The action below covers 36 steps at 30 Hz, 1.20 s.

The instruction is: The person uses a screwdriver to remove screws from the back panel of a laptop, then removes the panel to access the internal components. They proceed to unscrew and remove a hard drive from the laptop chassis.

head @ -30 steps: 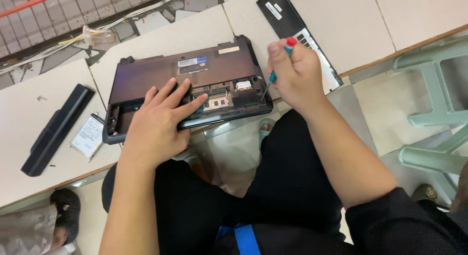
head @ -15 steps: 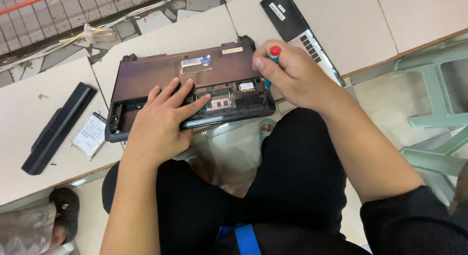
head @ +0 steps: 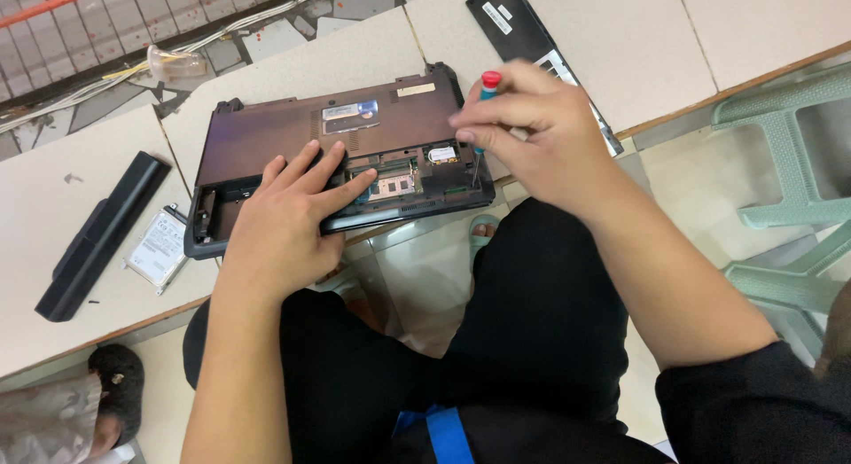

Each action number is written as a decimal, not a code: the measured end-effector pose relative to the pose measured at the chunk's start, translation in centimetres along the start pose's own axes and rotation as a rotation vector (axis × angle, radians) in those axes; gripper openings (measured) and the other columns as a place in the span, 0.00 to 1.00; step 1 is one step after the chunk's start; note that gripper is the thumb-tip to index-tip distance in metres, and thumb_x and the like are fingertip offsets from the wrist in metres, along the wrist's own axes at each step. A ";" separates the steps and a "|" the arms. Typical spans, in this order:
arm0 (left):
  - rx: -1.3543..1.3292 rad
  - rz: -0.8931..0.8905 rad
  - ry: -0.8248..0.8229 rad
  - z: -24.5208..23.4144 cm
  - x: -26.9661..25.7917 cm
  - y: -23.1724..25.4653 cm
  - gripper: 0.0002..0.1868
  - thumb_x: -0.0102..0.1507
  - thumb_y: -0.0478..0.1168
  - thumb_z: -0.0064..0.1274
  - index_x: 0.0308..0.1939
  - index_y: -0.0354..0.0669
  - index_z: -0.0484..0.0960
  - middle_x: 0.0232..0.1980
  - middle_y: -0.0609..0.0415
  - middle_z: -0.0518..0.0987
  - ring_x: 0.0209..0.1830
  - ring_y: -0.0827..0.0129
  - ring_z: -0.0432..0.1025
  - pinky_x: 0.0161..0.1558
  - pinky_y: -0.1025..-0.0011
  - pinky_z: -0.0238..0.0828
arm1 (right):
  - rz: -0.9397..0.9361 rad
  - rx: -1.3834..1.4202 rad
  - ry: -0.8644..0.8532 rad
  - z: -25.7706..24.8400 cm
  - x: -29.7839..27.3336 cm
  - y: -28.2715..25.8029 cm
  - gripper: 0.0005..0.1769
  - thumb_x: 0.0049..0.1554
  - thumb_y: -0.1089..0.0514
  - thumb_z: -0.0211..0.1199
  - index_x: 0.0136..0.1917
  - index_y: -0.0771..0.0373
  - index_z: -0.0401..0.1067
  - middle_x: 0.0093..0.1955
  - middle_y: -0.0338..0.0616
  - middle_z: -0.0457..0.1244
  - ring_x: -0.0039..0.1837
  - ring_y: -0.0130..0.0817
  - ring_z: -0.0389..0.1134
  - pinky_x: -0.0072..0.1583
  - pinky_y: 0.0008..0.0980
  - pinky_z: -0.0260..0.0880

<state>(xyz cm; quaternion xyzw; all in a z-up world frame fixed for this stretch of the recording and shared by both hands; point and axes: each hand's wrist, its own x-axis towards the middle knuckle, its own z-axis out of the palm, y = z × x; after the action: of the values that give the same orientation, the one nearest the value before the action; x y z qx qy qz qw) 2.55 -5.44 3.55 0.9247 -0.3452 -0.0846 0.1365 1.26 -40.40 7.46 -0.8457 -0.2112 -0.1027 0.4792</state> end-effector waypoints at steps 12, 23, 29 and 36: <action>-0.004 0.000 -0.012 0.3 -0.2 -0.3 0.52 0.51 0.34 0.59 0.83 0.66 0.80 0.90 0.45 0.70 0.89 0.35 0.61 0.77 0.24 0.59 | 0.160 0.133 -0.108 0.0 -0.2 -0.8 0.29 0.73 0.69 0.71 0.84 0.61 0.70 0.68 0.48 0.72 0.51 0.26 0.76 0.55 0.23 0.77; -0.004 0.015 0.018 1.5 -0.6 -0.6 0.52 0.52 0.35 0.60 0.83 0.67 0.80 0.90 0.44 0.71 0.90 0.35 0.61 0.79 0.27 0.57 | 0.053 0.096 -0.186 -0.6 -0.7 -1.6 0.22 0.73 0.70 0.65 0.79 0.67 0.72 0.65 0.51 0.76 0.62 0.36 0.79 0.68 0.32 0.84; -0.001 0.040 0.036 2.1 -0.9 -0.8 0.52 0.51 0.34 0.60 0.83 0.65 0.80 0.90 0.43 0.71 0.90 0.33 0.61 0.80 0.27 0.56 | 0.092 0.064 -0.260 -0.5 -0.8 -1.7 0.22 0.73 0.65 0.63 0.79 0.62 0.73 0.68 0.45 0.77 0.64 0.32 0.81 0.67 0.32 0.79; 0.133 0.064 -0.006 6.1 -1.4 -1.3 0.56 0.53 0.42 0.79 0.86 0.66 0.75 0.92 0.45 0.65 0.92 0.35 0.56 0.82 0.26 0.57 | 0.064 -0.163 -0.257 1.3 -4.5 0.7 0.18 0.71 0.65 0.69 0.73 0.58 0.77 0.68 0.45 0.69 0.61 0.36 0.75 0.63 0.33 0.76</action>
<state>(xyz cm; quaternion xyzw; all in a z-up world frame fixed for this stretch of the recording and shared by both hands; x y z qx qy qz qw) 0.73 -4.75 -2.59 0.9200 -0.3798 -0.0596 0.0763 -2.46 -40.76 4.55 -0.8942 -0.2348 0.0050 0.3810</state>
